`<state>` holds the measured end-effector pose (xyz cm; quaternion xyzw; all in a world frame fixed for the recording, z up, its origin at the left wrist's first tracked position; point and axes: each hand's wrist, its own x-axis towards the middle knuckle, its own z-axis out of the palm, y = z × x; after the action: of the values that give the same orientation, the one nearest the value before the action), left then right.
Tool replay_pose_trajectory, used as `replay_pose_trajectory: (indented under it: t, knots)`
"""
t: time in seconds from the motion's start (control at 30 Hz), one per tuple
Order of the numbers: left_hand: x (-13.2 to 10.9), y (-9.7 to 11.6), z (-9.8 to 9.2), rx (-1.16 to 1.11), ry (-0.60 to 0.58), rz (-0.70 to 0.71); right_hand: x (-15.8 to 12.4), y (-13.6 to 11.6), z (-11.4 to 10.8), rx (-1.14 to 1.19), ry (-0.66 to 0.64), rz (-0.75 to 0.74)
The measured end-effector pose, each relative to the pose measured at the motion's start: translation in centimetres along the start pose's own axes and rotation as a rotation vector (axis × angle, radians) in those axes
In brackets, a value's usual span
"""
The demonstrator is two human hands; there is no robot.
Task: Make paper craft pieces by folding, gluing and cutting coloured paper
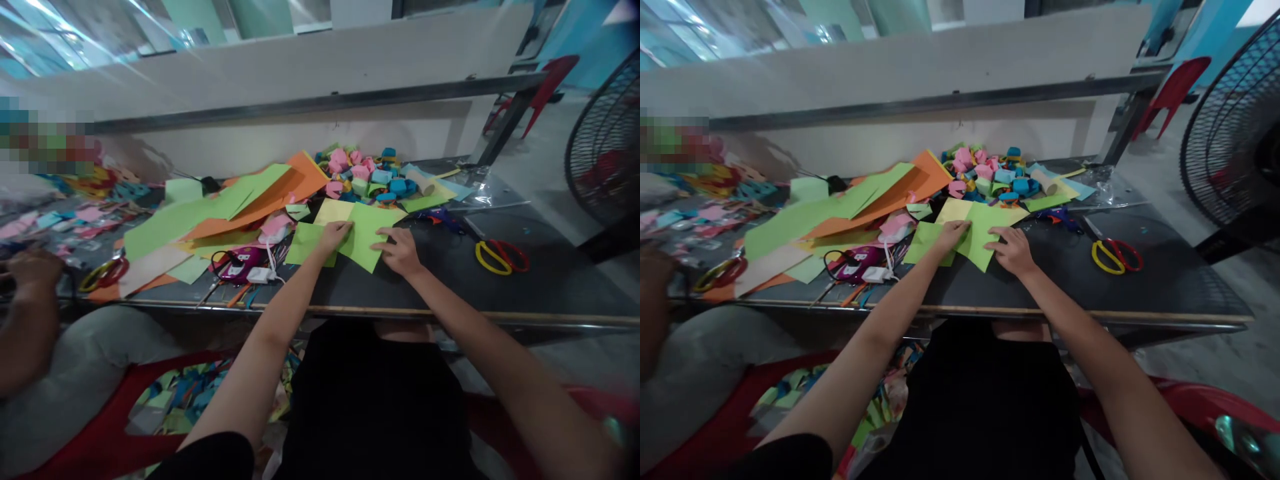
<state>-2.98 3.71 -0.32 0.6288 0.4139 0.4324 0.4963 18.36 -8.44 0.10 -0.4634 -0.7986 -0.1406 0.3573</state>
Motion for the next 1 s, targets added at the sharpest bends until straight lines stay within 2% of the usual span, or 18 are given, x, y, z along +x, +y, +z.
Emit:
replay_pose_trajectory:
  t: [0.1, 0.2, 0.3, 0.4, 0.53, 0.63, 0.7, 0.87, 1.0]
  knots:
    - [-0.5, 0.2, -0.4, 0.212, 0.031, 0.144, -0.6, 0.4, -0.5, -0.024, -0.018, -0.093]
    - [-0.6, 0.4, -0.4, 0.255, 0.065, 0.185, -0.7, 0.6, -0.5, -0.026, -0.038, -0.055]
    - [-0.6, 0.5, -0.1, 0.253, 0.049, 0.189, -0.5, 0.6, 0.1, 0.041, -0.026, -0.001]
    - [-0.8, 0.7, 0.5, 0.239, -0.033, 0.179, -0.2, 1.0, 0.7, 0.131, 0.055, 0.117]
    - [-1.3, 0.9, 1.9, 0.246, -0.191, 0.228, 0.1, 2.4, 0.8, 0.167, 0.166, 0.376]
    - [-1.8, 0.9, 3.0, 0.229, -0.316, 0.272, 0.2, 3.1, 0.7, 0.224, 0.138, 0.494]
    - [-2.0, 1.0, 3.3, 0.211, -0.344, 0.272, 0.2, 3.2, 0.6, 0.293, 0.115, 0.554]
    - [-2.3, 1.2, 3.3, 0.075, -0.209, 0.181, 0.5, 2.6, 0.4, 0.446, 0.18, 0.704]
    - [-2.4, 1.4, 3.9, -0.013, -0.169, 0.104, 0.8, 2.2, 0.2, 0.404, 0.151, 0.678]
